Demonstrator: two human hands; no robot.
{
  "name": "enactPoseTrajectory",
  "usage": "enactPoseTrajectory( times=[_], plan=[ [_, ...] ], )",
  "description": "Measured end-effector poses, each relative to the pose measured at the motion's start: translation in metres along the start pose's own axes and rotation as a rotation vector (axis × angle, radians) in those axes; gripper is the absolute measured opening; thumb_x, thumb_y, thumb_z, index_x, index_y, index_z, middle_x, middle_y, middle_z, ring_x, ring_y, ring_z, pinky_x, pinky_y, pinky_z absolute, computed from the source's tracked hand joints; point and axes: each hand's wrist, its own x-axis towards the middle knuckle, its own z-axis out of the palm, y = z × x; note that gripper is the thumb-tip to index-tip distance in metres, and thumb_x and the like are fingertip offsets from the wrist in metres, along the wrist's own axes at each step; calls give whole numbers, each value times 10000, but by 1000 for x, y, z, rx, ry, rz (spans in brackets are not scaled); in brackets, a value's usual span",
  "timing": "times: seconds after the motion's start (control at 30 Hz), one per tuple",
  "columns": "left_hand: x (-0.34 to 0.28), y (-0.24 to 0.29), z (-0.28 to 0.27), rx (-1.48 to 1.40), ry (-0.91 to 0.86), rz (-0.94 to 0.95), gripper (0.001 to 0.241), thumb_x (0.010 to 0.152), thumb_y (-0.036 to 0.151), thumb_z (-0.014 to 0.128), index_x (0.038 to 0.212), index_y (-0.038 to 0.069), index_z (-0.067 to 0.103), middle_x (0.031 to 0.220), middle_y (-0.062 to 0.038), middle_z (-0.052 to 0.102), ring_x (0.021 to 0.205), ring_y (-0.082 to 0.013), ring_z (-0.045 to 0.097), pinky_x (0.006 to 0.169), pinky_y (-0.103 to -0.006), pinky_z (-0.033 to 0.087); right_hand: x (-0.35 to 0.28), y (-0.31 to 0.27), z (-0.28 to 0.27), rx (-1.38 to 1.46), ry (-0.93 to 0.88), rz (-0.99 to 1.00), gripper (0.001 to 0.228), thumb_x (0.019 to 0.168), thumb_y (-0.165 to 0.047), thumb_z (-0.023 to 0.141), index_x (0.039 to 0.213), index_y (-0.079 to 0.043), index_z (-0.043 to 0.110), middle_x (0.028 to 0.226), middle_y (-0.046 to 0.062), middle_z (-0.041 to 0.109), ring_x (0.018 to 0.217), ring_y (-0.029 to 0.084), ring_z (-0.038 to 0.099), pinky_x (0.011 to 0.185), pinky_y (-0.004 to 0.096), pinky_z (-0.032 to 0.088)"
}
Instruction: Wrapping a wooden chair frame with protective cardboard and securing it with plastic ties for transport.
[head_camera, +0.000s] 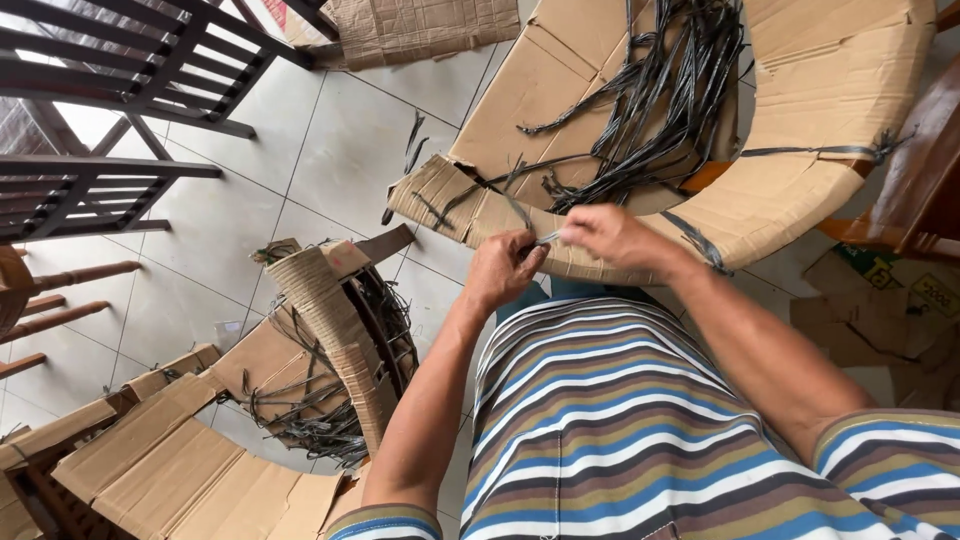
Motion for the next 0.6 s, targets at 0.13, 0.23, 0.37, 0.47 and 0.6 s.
enactPoseTrajectory(
  times=[0.13, 0.23, 0.37, 0.47, 0.6],
  plan=[
    [-22, 1, -28, -204, -23, 1, 285, 957, 430, 663, 941, 156, 741, 758, -131, 715, 801, -376, 715, 728, -445, 545, -25, -24, -46, 123, 91, 38, 218, 1032, -247, 660, 910, -73, 711, 612, 37, 609, 561, 142, 553, 535, 286, 489],
    [-27, -13, -61, -444, 43, -53, 269, 992, 403, 701, 903, 155, 758, 608, 0, 591, 659, -148, 567, 685, -320, 495, -40, -3, -78, 377, 202, 5, 209, 1072, -309, 597, 936, -159, 646, 684, -52, 597, 626, 86, 543, 569, 232, 451],
    [-43, -25, -93, -567, 67, -36, 295, 997, 374, 660, 807, 147, 659, 690, 31, 561, 650, -86, 481, 649, -247, 394, -67, 8, -93, 712, 269, -99, 356, 1134, -368, 540, 829, -186, 561, 709, -51, 435, 640, 104, 465, 599, 218, 410],
    [-57, -28, -103, -526, 40, -82, 348, 984, 427, 668, 773, 151, 649, 652, 44, 522, 594, -70, 401, 582, -245, 328, -83, 17, -88, 851, 385, -72, 325, 1133, -383, 513, 867, -206, 575, 676, -74, 398, 638, 93, 454, 600, 203, 366],
    [-74, -40, -101, -396, 45, -183, 349, 989, 401, 694, 754, 162, 597, 642, 68, 444, 595, -73, 330, 566, -259, 278, -88, 33, -99, 1007, 388, -55, 213, 1068, -357, 596, 892, -239, 588, 683, -107, 431, 664, 67, 392, 625, 187, 325]
  ],
)
